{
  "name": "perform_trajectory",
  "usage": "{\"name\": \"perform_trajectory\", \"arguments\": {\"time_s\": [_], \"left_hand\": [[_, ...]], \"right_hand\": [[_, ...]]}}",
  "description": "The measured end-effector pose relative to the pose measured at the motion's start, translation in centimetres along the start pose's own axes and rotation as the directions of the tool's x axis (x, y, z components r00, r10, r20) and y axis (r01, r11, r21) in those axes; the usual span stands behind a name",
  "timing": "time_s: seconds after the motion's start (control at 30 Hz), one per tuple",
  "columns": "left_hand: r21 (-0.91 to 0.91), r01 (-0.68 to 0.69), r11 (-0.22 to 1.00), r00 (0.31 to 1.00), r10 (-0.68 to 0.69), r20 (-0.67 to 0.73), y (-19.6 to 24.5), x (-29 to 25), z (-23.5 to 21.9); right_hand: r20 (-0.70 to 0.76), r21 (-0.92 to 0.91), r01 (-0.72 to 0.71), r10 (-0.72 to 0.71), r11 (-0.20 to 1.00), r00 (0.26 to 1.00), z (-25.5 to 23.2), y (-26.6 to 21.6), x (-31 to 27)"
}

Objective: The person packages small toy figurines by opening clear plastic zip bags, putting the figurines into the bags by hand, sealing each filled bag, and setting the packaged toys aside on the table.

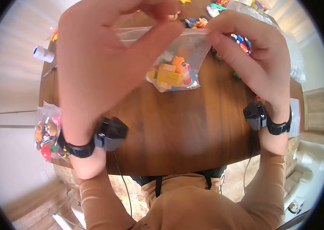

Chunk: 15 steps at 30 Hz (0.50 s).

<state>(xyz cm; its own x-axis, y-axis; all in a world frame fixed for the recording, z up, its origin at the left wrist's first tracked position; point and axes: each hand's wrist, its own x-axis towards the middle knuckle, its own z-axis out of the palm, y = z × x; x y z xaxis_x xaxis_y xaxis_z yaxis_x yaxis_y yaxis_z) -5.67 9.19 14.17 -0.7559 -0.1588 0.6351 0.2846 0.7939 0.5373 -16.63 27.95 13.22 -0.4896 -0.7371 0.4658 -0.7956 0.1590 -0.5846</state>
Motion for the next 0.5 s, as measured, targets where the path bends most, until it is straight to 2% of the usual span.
{"name": "perform_trajectory", "arguments": {"time_s": [0.07,0.1,0.13,0.2,0.23,0.3,0.33,0.4,0.43,0.5], "left_hand": [[-0.017,-0.046,0.999,0.956,0.049,0.289,-1.5,0.6,-2.9],[0.001,-0.145,0.989,0.937,0.137,0.321,-2.2,0.9,-3.4],[0.010,-0.145,0.989,0.937,0.134,0.321,-2.5,0.8,-3.8],[0.164,-0.077,0.983,0.932,0.012,0.363,-2.6,0.7,-4.4],[0.174,-0.072,0.982,0.934,0.005,0.357,-3.0,0.8,-4.5],[0.068,-0.089,0.994,0.924,0.056,0.379,-4.1,1.0,-4.4],[0.077,-0.083,0.994,0.926,0.048,0.374,-4.3,0.7,-4.4],[0.173,0.028,0.985,0.890,-0.103,0.445,-4.5,0.4,-4.4],[0.172,0.028,0.985,0.891,-0.102,0.441,-4.7,0.4,-4.6],[0.130,-0.010,0.991,0.885,-0.052,0.464,-5.1,0.4,-5.1]], "right_hand": [[0.003,-0.017,0.002,-0.002,1.000,1.000,-0.2,0.5,0.2],[0.016,-0.040,-0.003,0.003,0.999,1.000,-0.2,0.6,0.2],[0.015,-0.034,0.003,-0.003,0.999,1.000,-0.1,0.7,0.2],[-0.016,-0.057,0.059,-0.060,0.997,0.998,0.1,0.8,0.2],[-0.013,-0.051,0.069,-0.070,0.996,0.997,0.1,0.7,0.1],[-0.016,0.039,-0.050,0.050,0.998,0.999,0.2,0.7,-0.1],[-0.010,0.045,-0.042,0.042,0.998,0.999,0.2,0.8,-0.1],[-0.035,0.048,0.018,-0.016,0.999,0.999,0.3,1.1,-0.1],[-0.034,0.046,0.021,-0.019,0.999,0.999,0.2,1.1,0.0],[0.011,0.006,0.158,-0.158,0.987,0.987,0.0,1.2,0.0]]}}
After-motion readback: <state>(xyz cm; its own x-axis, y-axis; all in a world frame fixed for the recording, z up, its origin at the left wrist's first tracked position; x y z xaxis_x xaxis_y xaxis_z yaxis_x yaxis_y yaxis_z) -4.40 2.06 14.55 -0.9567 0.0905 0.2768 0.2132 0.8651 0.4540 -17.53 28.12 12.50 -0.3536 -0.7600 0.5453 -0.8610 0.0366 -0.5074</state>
